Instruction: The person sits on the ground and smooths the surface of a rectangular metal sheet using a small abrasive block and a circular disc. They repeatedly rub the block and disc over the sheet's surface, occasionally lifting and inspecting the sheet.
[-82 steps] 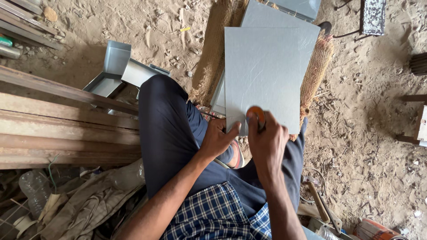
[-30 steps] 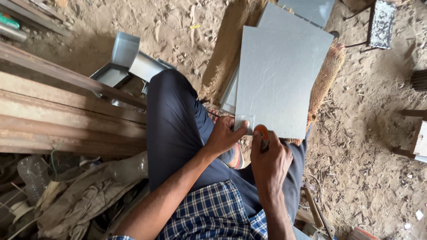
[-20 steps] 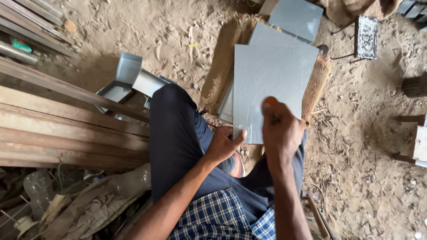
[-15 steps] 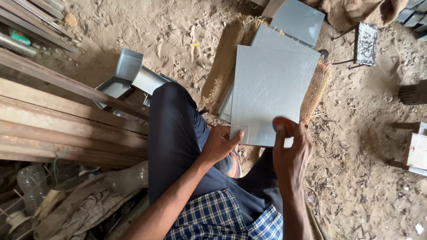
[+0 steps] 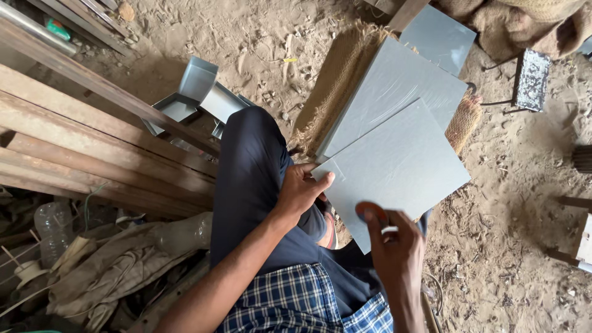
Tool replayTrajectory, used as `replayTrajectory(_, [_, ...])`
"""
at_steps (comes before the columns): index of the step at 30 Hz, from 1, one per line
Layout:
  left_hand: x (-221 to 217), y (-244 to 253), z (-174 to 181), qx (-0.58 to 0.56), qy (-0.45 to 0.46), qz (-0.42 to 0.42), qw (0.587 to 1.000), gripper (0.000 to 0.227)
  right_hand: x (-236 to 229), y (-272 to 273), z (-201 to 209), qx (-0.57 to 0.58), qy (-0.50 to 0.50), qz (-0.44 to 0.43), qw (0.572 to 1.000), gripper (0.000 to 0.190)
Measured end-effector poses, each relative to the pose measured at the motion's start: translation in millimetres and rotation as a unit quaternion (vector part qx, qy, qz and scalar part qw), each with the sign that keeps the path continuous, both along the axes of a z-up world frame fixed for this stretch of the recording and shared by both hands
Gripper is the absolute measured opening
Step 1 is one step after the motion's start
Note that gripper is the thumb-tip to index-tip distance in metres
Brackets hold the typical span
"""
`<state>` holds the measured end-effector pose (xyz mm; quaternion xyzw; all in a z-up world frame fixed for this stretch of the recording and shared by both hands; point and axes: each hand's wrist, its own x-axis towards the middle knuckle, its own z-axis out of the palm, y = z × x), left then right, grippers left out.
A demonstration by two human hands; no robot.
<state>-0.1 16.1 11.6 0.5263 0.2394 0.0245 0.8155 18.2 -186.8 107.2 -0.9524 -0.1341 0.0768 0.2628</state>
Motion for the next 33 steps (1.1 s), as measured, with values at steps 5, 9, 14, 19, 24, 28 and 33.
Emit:
replayTrajectory(5, [3.3,-1.6,0.5,0.04,0.019,-0.051,0.998,0.024,36.2,35.3,4.0,0.084,-0.048,0.031,0.995,0.022])
replayTrajectory(9, [5.7,-6.5,-6.1,0.048,-0.012,-0.05,0.998,0.027,36.5,58.4,17.6,0.077,0.005,0.028,0.997,0.02])
replayTrajectory(14, [6.6,-5.5,-13.0,0.05,-0.005,-0.066,0.997,0.027,30.7,74.3,25.3,0.036,-0.018,0.022,0.999,0.019])
replayTrajectory(19, [7.0,-5.4,-10.7,0.069,-0.008,-0.064,0.996,0.03,36.0,92.9,15.1,0.057,-0.029,0.019,0.998,0.017])
replayTrajectory(24, [4.9,-2.8,-9.6,0.074,-0.015,-0.067,0.995,0.031,43.7,95.0,4.8,0.028,-0.028,0.031,0.999,0.016])
replayTrajectory(28, [5.6,-4.8,-8.9,0.063,-0.019,-0.068,0.996,0.03,34.2,74.7,10.4,0.044,-0.026,0.041,0.998,0.016])
replayTrajectory(33, [4.7,-4.5,-10.0,0.056,-0.047,-0.061,0.995,0.03,25.0,73.3,8.1,0.051,-0.047,0.022,0.997,0.015])
